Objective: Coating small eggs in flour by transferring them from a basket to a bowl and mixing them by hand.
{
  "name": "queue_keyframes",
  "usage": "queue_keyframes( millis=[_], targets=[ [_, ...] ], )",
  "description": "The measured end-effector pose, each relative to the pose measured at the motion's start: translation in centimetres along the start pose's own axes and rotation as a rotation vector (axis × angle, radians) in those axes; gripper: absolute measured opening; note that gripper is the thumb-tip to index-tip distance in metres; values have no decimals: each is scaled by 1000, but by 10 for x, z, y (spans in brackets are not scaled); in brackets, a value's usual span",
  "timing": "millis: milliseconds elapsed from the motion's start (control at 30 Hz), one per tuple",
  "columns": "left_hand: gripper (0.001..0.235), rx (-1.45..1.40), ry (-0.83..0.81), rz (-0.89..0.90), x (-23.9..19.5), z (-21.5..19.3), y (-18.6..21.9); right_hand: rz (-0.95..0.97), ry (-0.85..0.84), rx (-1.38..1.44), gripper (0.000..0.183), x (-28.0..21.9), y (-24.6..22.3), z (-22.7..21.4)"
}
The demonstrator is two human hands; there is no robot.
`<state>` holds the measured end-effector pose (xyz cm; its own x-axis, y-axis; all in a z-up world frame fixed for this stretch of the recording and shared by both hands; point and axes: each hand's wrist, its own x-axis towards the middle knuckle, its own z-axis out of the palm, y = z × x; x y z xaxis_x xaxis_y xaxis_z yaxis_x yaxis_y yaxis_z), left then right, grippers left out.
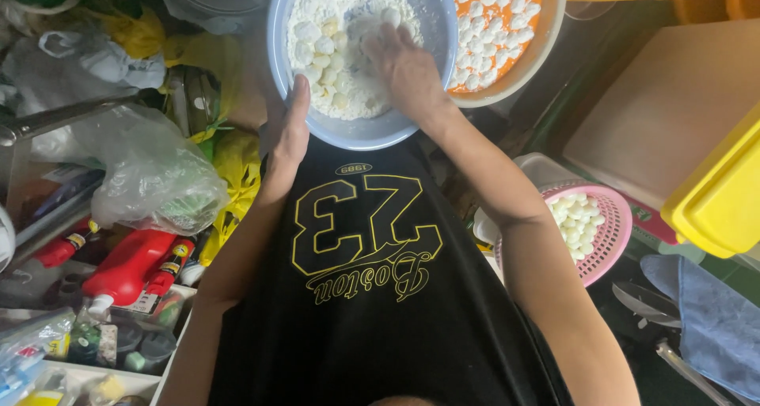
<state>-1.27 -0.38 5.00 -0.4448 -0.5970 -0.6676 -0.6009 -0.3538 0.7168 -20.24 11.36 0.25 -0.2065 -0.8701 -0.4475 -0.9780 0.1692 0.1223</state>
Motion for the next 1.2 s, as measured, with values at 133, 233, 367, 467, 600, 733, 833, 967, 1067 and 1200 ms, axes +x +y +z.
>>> queue_keyframes(
  millis=[133, 233, 367, 467, 600, 733, 833, 967, 1067, 1200],
  targets=[
    [105, 67, 4, 40, -4, -1, 2, 181, 315, 30, 37, 11, 10, 14],
    [103, 68, 0, 28, -6, 0, 6, 163, 42, 198, 51, 13, 7, 15],
    [75, -178, -16, 90, -15, -8, 14, 103, -123, 648, 49, 1, 3, -24],
    [82, -26, 28, 36, -14, -3, 17, -94, -315, 123, 68, 5, -6, -27],
    [93, -54, -6, -6, 6, 6, -11, 213, -325, 739, 74, 9, -20, 5],
    [76, -411, -152, 381, 20, 12, -36, 157, -1, 770, 61, 15, -31, 44],
    [76, -414, -120, 371, 28, 14, -47, 32, 212, 600, 65, 21, -27, 61],
    [71, -411, -96, 422, 25, 15, -42, 47, 414, 903, 20, -2, -9, 16],
    [76, -439, -102, 391, 29, 14, -49, -79, 523, 1237, 36, -30, 13, -44],
    [74, -442, -99, 392, 30, 16, -50, -139, 528, 1519, 32, -28, 32, -47]
  ],
)
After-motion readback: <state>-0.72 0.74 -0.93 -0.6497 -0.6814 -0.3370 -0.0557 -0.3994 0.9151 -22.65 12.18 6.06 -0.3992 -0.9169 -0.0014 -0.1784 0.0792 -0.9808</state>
